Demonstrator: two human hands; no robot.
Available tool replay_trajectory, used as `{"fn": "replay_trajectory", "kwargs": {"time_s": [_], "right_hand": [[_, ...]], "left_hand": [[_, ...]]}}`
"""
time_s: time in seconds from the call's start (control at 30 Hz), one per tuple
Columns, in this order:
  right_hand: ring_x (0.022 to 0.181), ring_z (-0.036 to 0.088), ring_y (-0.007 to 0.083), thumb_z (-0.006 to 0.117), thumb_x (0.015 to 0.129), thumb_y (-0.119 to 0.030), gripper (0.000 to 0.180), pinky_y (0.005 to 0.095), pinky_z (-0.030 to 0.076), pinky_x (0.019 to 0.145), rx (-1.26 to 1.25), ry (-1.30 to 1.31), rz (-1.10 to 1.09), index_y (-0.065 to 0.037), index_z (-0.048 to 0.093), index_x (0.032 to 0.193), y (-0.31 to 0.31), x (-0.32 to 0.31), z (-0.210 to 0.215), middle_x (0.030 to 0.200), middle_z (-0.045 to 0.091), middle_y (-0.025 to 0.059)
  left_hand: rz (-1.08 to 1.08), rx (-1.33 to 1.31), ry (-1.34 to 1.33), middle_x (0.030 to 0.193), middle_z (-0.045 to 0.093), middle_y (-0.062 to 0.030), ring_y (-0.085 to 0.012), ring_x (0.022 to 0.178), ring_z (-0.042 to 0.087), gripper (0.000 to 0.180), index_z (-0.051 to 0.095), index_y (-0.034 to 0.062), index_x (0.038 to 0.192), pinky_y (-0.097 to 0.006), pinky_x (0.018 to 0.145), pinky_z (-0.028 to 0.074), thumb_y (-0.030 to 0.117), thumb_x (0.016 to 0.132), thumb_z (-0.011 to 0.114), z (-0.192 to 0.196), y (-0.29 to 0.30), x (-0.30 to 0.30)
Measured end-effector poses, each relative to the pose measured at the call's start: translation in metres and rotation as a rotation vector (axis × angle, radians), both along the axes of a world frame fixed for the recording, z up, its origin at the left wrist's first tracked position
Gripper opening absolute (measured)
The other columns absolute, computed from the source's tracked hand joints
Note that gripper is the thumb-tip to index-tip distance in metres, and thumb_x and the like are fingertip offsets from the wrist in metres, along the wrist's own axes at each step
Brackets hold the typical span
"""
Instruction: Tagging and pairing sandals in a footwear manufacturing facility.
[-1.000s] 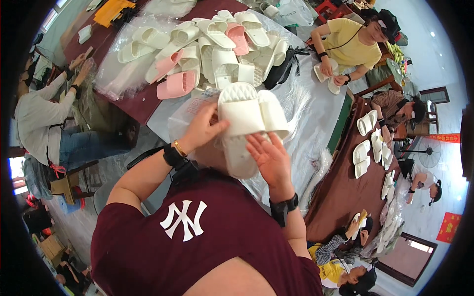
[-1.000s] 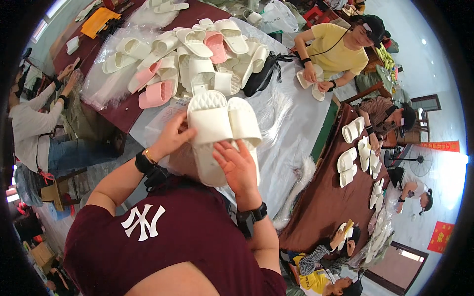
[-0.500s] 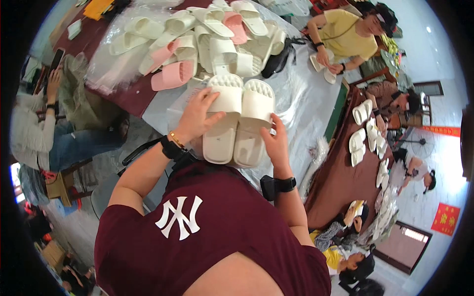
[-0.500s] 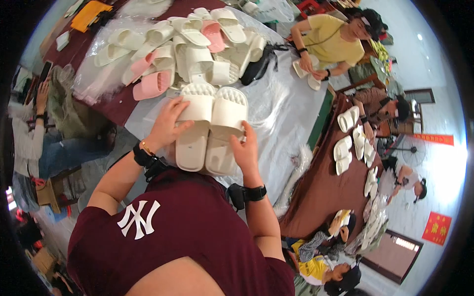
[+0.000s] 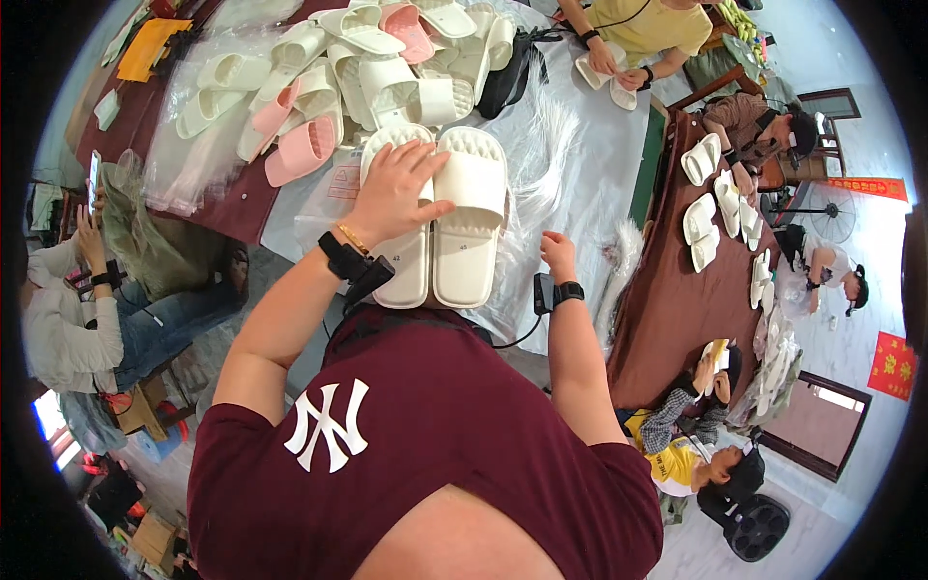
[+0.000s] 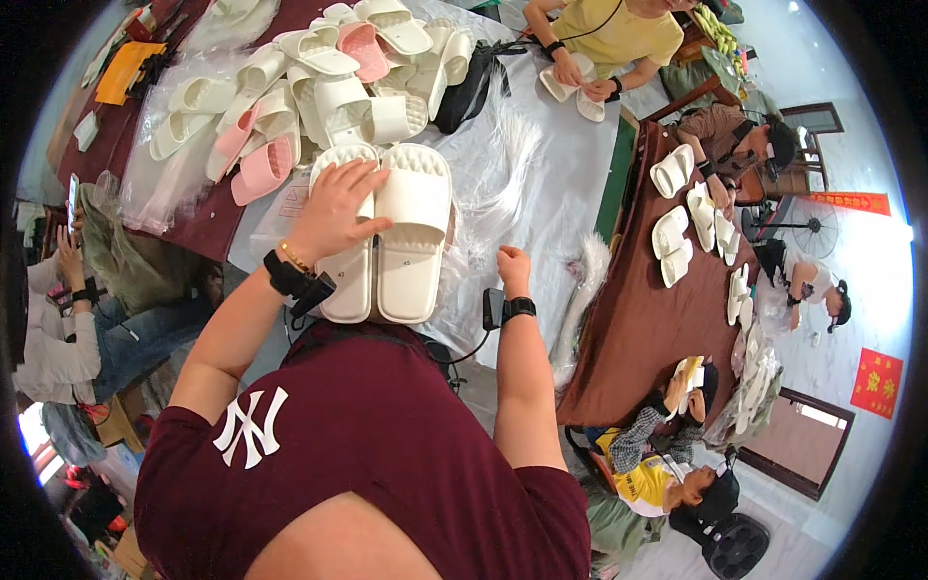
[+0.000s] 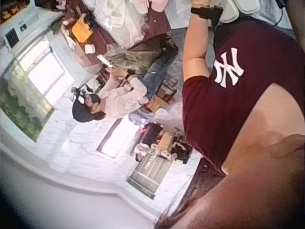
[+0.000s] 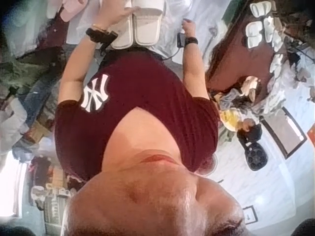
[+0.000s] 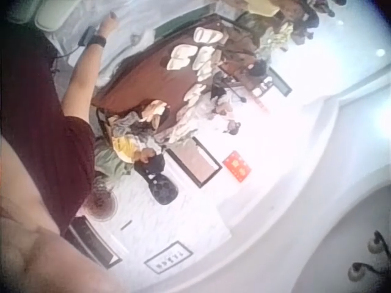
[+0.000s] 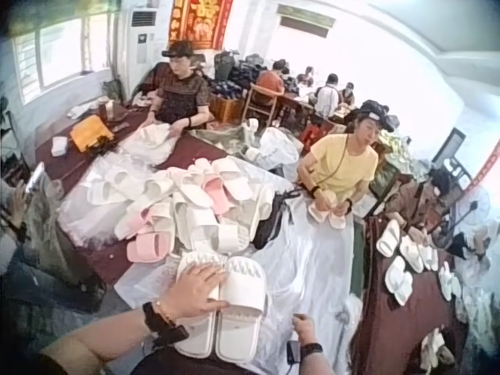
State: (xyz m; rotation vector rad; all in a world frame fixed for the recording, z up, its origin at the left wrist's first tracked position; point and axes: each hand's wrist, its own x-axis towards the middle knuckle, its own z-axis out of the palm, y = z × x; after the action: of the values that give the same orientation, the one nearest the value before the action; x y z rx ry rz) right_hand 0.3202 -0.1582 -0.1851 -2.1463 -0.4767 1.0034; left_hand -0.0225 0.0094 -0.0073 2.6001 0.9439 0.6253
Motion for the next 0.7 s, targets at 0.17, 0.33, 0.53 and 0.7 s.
{"fn": "replay_trajectory", "kwargs": {"time_s": [0.17,0.33,0.53,0.7], "right_hand": [[0.081,0.058,0.0141,0.060,0.082,-0.012,0.039,0.0314,0.052,0.067,-0.065,0.245,0.006,-0.003,0.062,0.120,0.015,-0.008,-0.019,0.091,0.061,0.0020],[0.082,0.058,0.0163,0.059,0.082,-0.007,0.043,0.0328,0.054,0.067,-0.086,0.289,0.000,-0.002,0.059,0.125,0.026,-0.014,-0.030,0.094,0.061,0.0048],[0.078,0.064,0.0187,0.060,0.080,-0.003,0.041,0.0303,0.055,0.065,0.022,0.198,-0.140,0.006,0.058,0.120,0.025,-0.013,-0.033,0.095,0.065,0.0122],[0.059,0.064,0.0184,0.059,0.078,0.000,0.023,0.0282,0.053,0.054,0.129,-0.047,-0.063,0.008,0.065,0.099,-0.002,-0.001,-0.032,0.076,0.067,0.0125]], "left_hand": [[0.008,0.008,0.054,0.136,0.049,-0.0133,-0.0320,0.129,0.041,0.068,0.051,0.0107,0.132,-0.051,0.109,0.025,0.056,0.083,0.058,-0.003,-0.001,0.002],[0.018,0.011,0.062,0.136,0.049,-0.0129,-0.0317,0.129,0.041,0.067,0.051,0.0109,0.133,-0.051,0.109,0.025,0.056,0.083,0.058,-0.001,0.001,0.005],[0.027,0.026,0.043,0.136,0.049,-0.0129,-0.0317,0.129,0.041,0.066,0.051,0.0108,0.132,-0.050,0.109,0.026,0.055,0.084,0.058,0.000,0.004,0.004],[0.000,-0.009,0.026,0.136,0.049,-0.0151,-0.0335,0.128,0.041,0.068,0.051,0.0101,0.132,-0.053,0.108,0.025,0.056,0.082,0.058,-0.001,0.002,0.011]]}}
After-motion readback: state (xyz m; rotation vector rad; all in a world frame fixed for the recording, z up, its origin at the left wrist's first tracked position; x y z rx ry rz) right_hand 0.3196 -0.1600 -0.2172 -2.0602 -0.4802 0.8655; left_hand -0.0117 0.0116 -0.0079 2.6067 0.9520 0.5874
